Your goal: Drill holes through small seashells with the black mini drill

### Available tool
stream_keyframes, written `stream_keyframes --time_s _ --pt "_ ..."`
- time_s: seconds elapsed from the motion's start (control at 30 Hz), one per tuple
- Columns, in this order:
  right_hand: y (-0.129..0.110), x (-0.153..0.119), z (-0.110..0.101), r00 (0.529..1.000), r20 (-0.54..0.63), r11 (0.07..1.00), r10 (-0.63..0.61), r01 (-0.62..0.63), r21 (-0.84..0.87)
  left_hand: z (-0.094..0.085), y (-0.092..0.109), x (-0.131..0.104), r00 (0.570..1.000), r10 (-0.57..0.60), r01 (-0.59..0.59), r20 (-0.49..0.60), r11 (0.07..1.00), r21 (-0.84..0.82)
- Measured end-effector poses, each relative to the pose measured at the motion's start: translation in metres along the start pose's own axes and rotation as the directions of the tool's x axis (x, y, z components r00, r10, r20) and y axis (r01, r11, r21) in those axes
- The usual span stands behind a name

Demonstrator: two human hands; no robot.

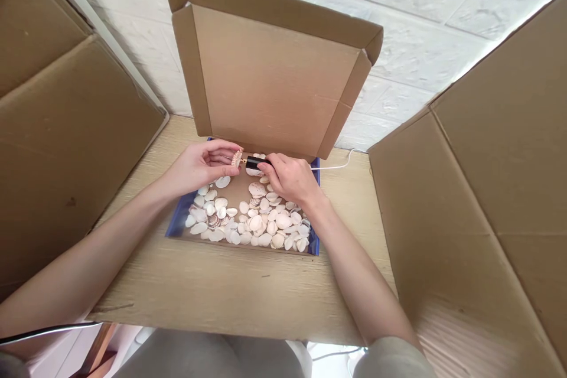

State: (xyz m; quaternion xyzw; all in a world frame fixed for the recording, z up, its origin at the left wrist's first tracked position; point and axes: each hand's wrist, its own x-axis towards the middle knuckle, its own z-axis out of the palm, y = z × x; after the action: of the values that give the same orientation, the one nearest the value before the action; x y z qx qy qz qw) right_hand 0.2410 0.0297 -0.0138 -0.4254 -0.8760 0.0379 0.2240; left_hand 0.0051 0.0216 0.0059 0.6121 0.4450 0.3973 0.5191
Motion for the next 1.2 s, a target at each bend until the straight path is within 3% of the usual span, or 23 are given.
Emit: stream_keyframes --time_s 0.3,0.53,0.73,0.97,1.2 --pt "0.0 0.0 0.003 0.999 -0.048 1.0 -0.02 0.019 -0.024 0.002 0.003 -0.003 1.0 -0.015 0.015 -0.018 1.0 -0.003" --pt "0.001 0.001 -0.002 0.979 -0.188 0.994 -0.076 0.06 -0.092 0.003 0.013 -0.007 0.996 -0.042 0.044 -0.082 0.998 0.032" --pt "0.002 0.002 -0.003 0.974 -0.196 0.99 -0.116 0.097 -0.104 0.002 0.011 -0.006 0.995 -0.026 0.028 -0.097 0.999 0.024" --pt "0.004 0.002 -0.001 0.949 -0.312 0.994 -0.048 0.016 -0.106 0.001 0.004 -0.003 0.981 -0.056 0.027 -0.184 0.987 -0.159" --pt "0.005 0.002 -0.001 0.918 -0.391 0.992 -0.067 0.019 -0.126 0.001 0.003 -0.003 0.986 -0.038 0.009 -0.16 0.984 -0.176"
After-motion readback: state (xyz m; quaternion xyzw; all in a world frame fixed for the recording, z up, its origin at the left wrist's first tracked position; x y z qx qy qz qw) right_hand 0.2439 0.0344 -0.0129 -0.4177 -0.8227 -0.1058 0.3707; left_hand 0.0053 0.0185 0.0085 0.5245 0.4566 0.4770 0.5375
